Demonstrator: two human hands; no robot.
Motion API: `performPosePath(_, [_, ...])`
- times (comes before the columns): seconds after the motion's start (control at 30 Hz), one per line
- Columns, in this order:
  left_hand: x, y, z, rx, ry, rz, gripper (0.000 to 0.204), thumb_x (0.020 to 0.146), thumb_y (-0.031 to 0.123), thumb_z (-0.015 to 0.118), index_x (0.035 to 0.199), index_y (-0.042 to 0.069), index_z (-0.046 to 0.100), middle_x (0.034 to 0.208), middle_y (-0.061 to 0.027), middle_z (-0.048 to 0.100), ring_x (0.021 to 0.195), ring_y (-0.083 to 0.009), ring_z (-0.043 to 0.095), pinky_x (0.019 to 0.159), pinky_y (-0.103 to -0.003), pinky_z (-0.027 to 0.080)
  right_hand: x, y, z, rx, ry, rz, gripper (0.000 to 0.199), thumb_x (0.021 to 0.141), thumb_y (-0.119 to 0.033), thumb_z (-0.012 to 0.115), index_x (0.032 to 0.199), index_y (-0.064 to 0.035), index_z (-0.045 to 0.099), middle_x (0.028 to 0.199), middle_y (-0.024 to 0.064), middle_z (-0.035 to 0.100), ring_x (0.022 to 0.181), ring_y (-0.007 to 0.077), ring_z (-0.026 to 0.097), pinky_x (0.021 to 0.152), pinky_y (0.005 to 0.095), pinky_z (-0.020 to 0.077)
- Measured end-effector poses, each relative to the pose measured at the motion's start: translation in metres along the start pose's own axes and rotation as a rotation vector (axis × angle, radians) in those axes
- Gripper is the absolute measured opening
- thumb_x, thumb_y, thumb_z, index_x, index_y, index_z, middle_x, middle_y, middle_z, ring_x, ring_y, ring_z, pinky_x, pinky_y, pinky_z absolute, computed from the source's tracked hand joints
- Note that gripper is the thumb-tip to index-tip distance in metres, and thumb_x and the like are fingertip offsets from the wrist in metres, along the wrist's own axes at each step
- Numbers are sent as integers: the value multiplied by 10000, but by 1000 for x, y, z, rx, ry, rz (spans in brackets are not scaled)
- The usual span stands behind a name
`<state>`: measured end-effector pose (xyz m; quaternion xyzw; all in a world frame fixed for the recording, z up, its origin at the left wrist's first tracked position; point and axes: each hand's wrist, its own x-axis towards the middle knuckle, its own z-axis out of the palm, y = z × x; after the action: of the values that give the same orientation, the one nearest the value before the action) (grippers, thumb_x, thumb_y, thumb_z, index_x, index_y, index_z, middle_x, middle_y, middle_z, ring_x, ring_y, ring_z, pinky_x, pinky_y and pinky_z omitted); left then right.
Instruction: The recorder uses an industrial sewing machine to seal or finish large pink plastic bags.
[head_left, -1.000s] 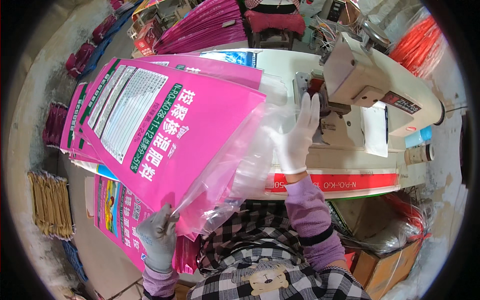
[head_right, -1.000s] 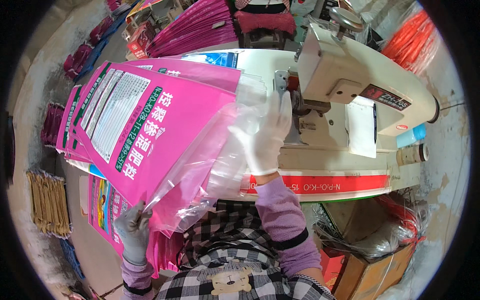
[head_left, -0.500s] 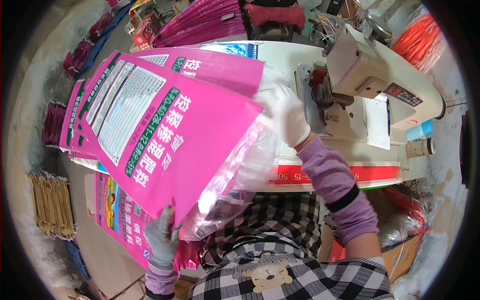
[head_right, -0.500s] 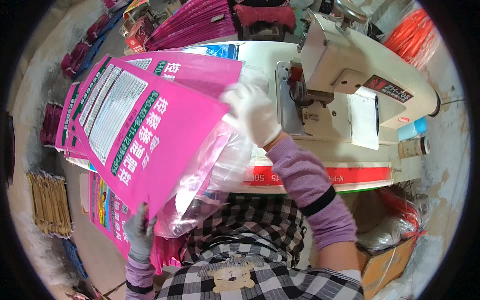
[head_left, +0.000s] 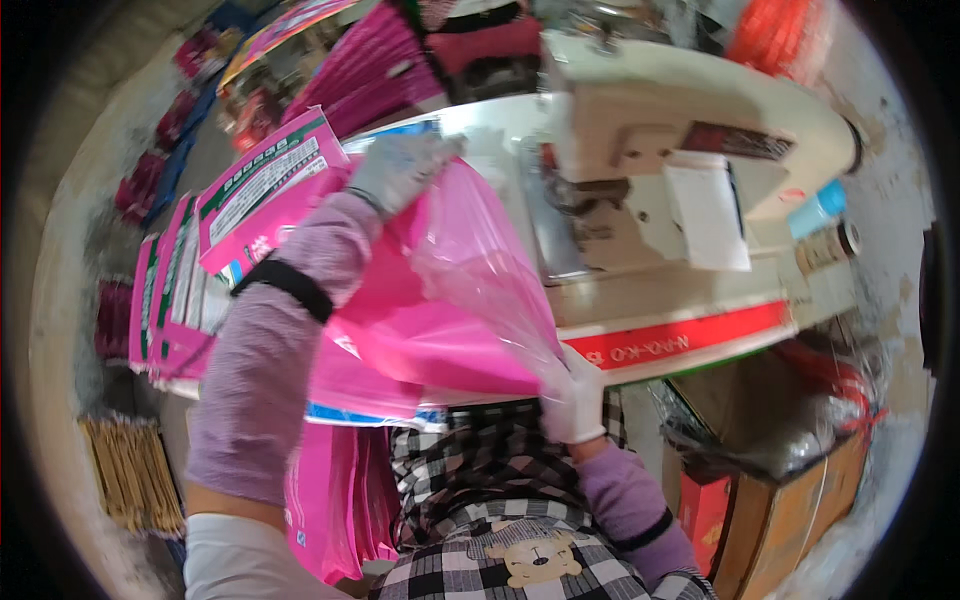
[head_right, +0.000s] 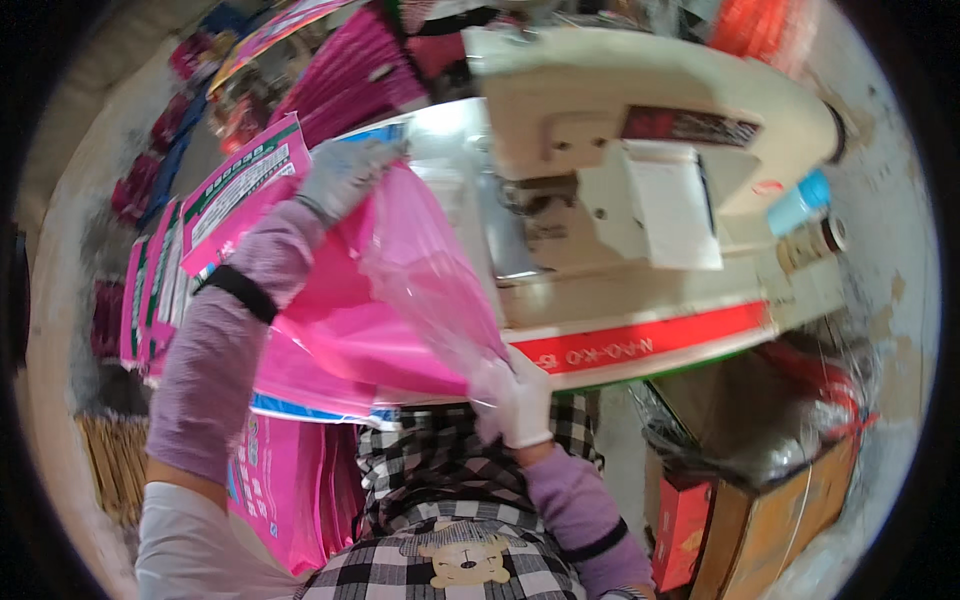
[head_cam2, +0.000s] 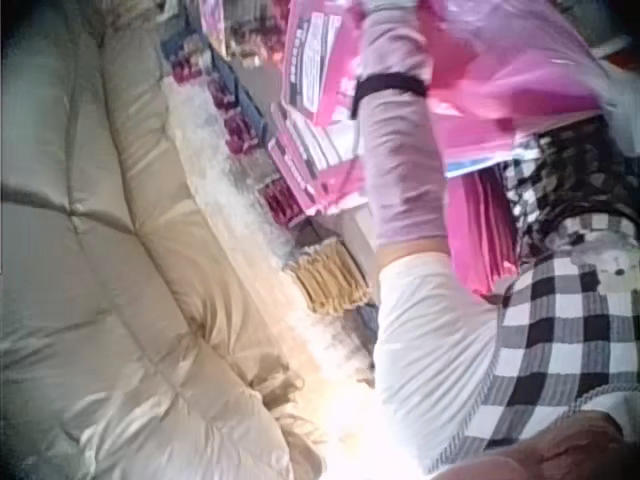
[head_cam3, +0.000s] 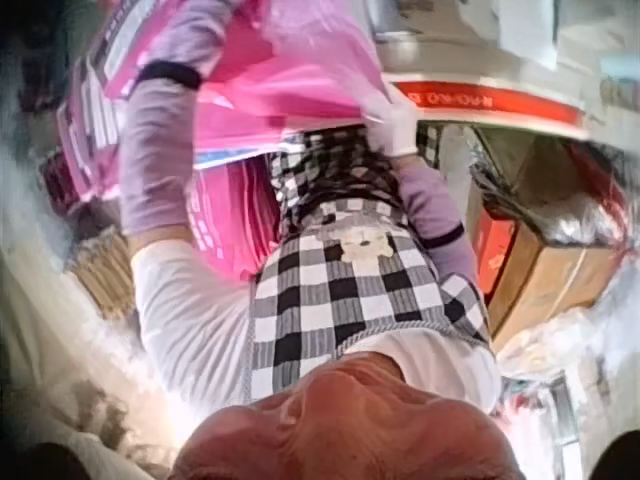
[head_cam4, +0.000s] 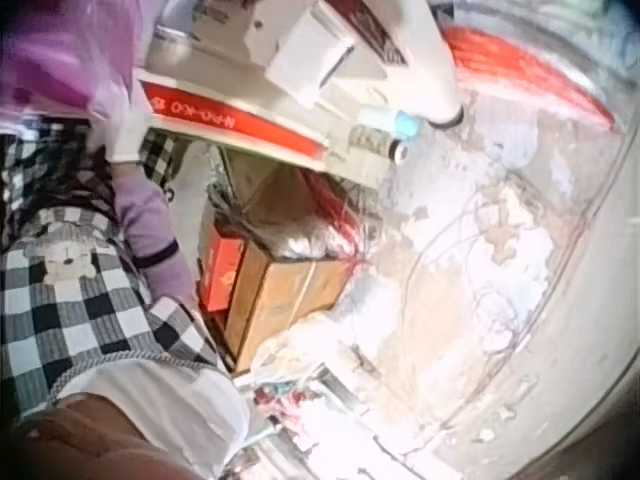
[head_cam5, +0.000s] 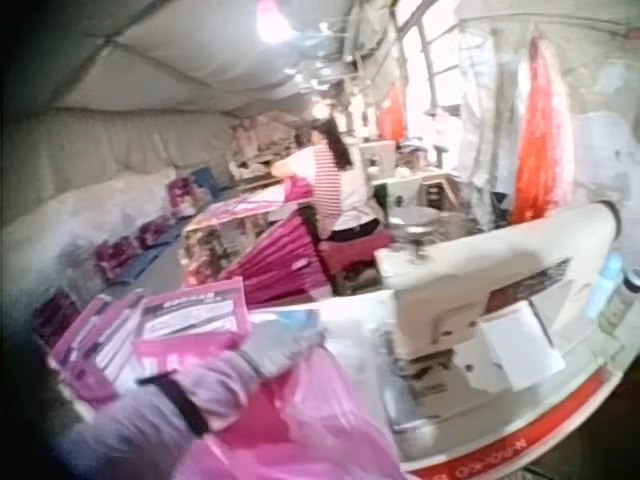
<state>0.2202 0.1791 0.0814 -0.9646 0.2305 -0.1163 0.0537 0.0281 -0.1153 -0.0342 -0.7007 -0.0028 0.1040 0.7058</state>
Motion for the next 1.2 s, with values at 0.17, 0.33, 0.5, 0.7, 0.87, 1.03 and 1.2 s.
performPosePath(0.17, [74,67,70,-367,-146,29,202,882,220,542,965,191,724,961,-73,703,878,-275,669,744,-390,527,-35,-11,-61,-113,245,31,453,812,-116,673,1246,2,619,905,124,695,808,180,665,723,293,510])
performPosePath(0.33, [93,95,71,94,-361,109,196,887,258,559,972,201,726,896,-60,709,809,-251,680,724,-370,533,-12,26,-92,-1106,56,-395,417,786,-173,684,1191,-76,660,727,85,645,598,246,613,569,334,486])
performPosePath(0.5, [57,81,71,-204,-200,127,210,899,319,570,1037,262,719,951,-30,699,836,-235,678,723,-376,532,-61,-6,-85,-564,73,-238,289,768,-102,765,1050,-70,711,725,116,664,627,239,670,594,314,519])
performPosePath(0.7, [64,142,23,258,-444,193,319,871,393,599,1067,167,707,862,-86,707,804,-289,685,734,-443,544,1,-21,-67,-521,-3,-134,308,832,-208,655,1123,-112,679,759,139,650,654,316,650,583,379,501])
performPosePath(0.87, [-13,170,-61,247,-648,462,542,821,576,617,1006,72,692,846,-129,706,914,-265,684,979,-497,449,81,-13,-39,-705,204,-620,341,896,-139,494,1198,-149,651,657,121,625,601,345,619,577,459,489])
performPosePath(1.03, [-38,120,-83,-293,-911,319,262,960,353,576,908,109,658,766,-39,671,697,-170,635,613,-364,487,98,39,-24,78,233,-263,300,940,-132,490,1194,-58,634,844,137,670,739,243,643,677,390,501])
performPosePath(1.2, [-140,160,-50,-1592,-789,-307,249,992,314,544,955,85,636,865,40,615,803,-101,568,744,-266,450,-4,-16,29,804,-305,119,315,989,-187,484,1213,7,591,1072,58,669,946,207,650,872,329,512])
